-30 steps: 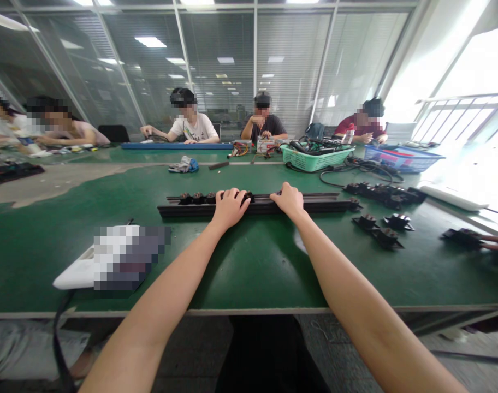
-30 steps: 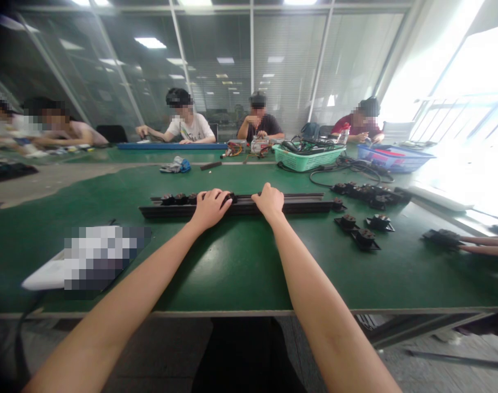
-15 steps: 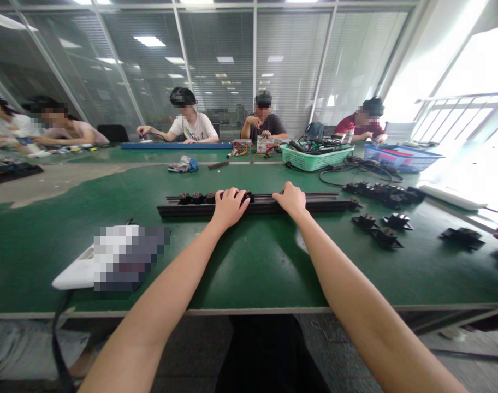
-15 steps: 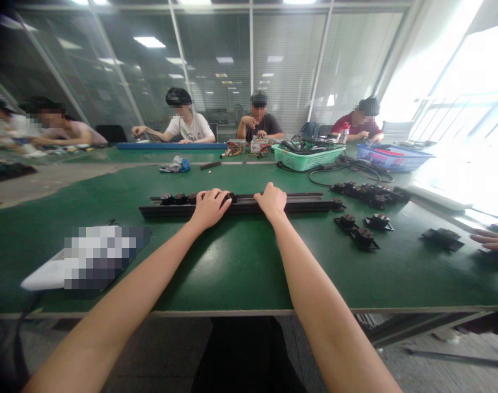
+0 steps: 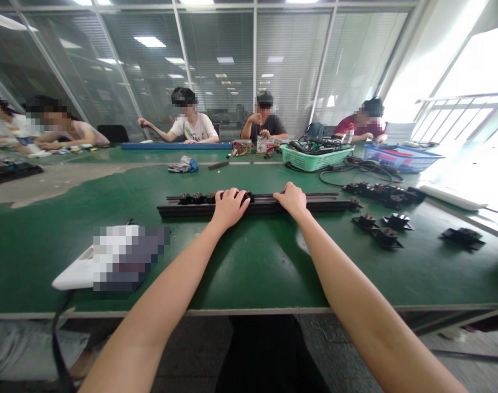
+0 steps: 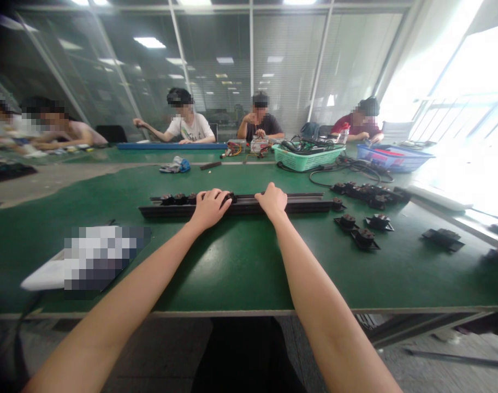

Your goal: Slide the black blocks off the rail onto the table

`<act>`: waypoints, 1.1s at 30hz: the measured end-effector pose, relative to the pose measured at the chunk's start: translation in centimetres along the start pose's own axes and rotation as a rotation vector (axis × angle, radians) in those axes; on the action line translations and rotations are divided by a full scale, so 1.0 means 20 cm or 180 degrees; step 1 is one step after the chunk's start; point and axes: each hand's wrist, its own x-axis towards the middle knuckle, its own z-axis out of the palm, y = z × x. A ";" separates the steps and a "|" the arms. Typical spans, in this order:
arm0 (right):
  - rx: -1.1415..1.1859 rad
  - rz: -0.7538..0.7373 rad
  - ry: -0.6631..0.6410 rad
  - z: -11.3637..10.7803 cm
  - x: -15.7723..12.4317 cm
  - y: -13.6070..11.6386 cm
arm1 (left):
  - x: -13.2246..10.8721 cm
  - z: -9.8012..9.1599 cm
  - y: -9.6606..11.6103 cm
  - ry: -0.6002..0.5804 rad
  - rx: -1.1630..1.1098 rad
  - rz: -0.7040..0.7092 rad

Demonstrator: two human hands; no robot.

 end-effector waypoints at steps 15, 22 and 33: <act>0.0203 -0.0176 -0.0029 0.02 0.06 0.07 | 0.00 0.00 0.00 -0.0024 0.0004 -0.0013; -0.0040 -0.0165 -0.0052 -0.01 0.02 0.03 | 0.00 0.00 0.00 -0.0025 0.0030 -0.0011; -0.0458 -0.0215 -0.0009 -0.02 -0.02 -0.01 | 0.00 0.01 -0.01 0.0008 0.0008 0.0007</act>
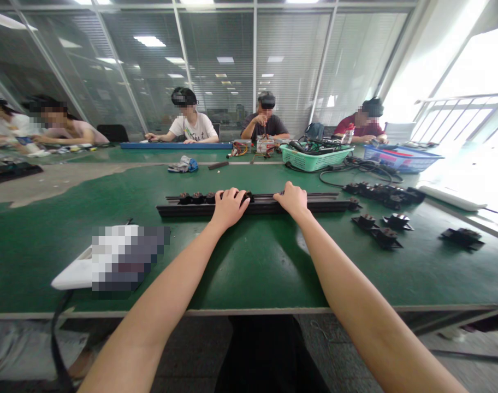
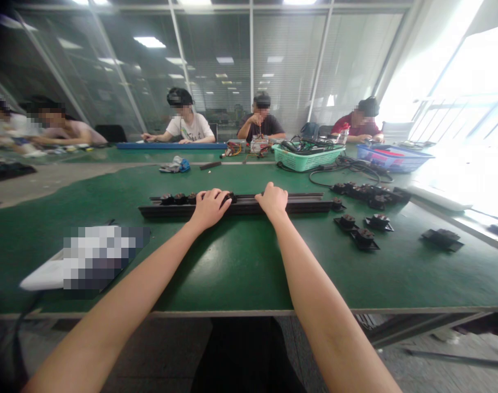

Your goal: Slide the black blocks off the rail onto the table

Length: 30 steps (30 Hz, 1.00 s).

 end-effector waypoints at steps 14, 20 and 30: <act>-0.0236 0.0092 0.0129 -0.02 -0.01 0.02 | 0.00 0.00 0.00 0.0020 -0.0006 0.0000; -0.0265 0.0129 0.0122 -0.01 0.00 0.03 | 0.00 0.00 0.00 -0.0013 0.0010 0.0006; -0.0153 0.0205 -0.0112 -0.04 0.02 0.02 | 0.00 -0.01 0.00 0.0002 -0.0034 -0.0005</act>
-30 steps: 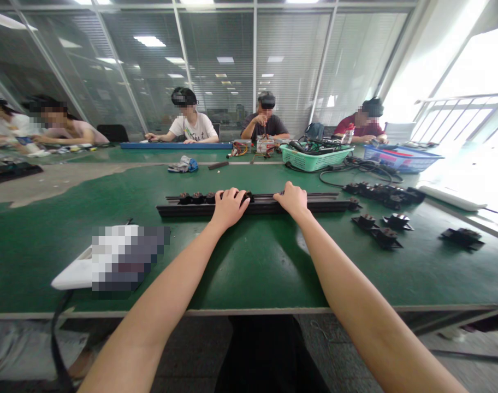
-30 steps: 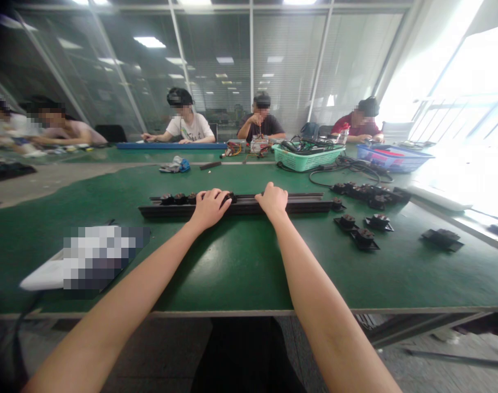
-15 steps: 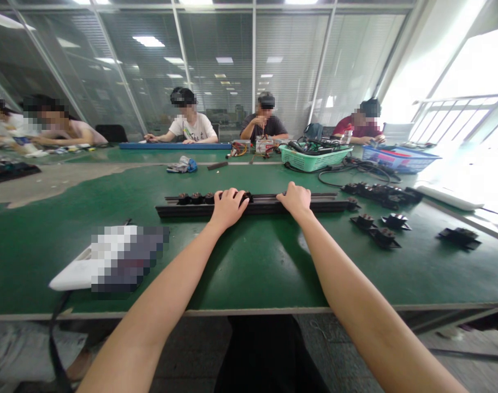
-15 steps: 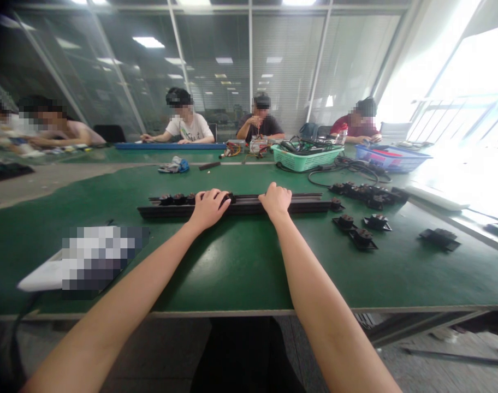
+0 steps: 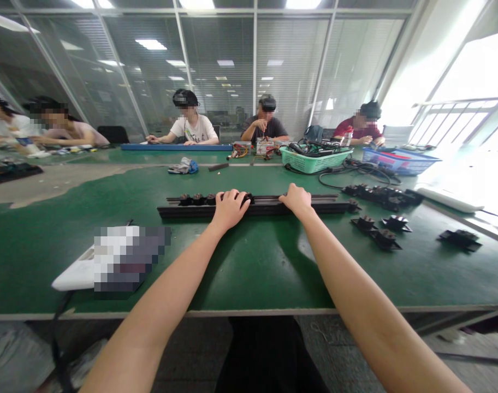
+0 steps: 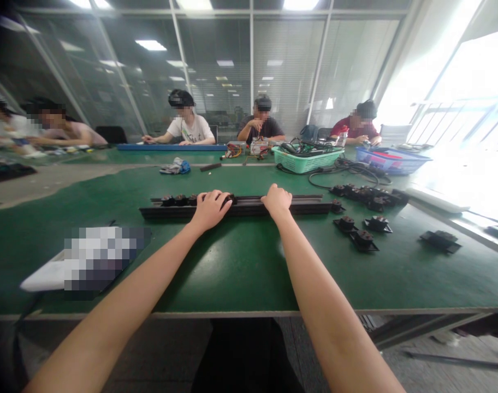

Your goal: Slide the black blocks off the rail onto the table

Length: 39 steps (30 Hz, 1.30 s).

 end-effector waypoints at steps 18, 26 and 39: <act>0.0677 -0.0369 0.0209 0.09 0.03 0.15 | 0.01 0.00 0.00 -0.0041 -0.0010 -0.0028; 0.0224 -0.0314 0.0237 0.06 0.01 0.14 | 0.01 -0.01 0.01 -0.0053 -0.0041 -0.0043; 0.0031 -0.0251 0.0304 0.04 -0.01 0.12 | 0.01 -0.01 0.01 -0.0058 -0.0010 -0.0029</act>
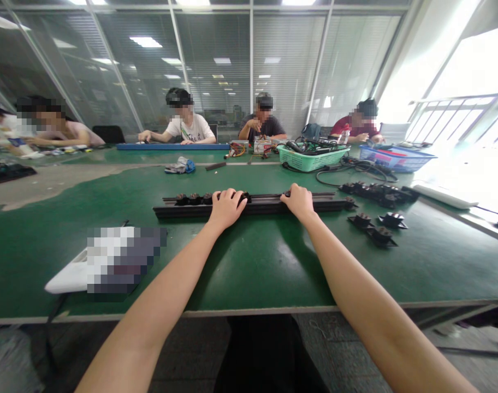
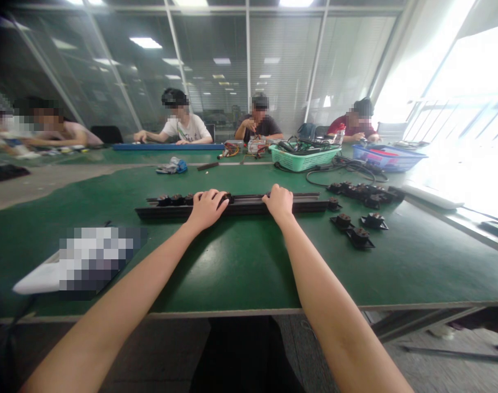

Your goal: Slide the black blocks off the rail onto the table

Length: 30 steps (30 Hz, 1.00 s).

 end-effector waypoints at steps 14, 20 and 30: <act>0.0218 0.0160 -0.0066 0.01 0.02 0.02 | 0.00 0.01 0.00 0.0014 -0.0055 -0.0009; 0.0267 0.0209 -0.0044 0.02 0.03 0.02 | 0.00 0.01 0.00 0.0017 -0.0013 -0.0002; 0.0251 0.0305 0.0035 0.02 0.02 0.01 | 0.00 0.01 0.00 0.0024 0.0030 0.0027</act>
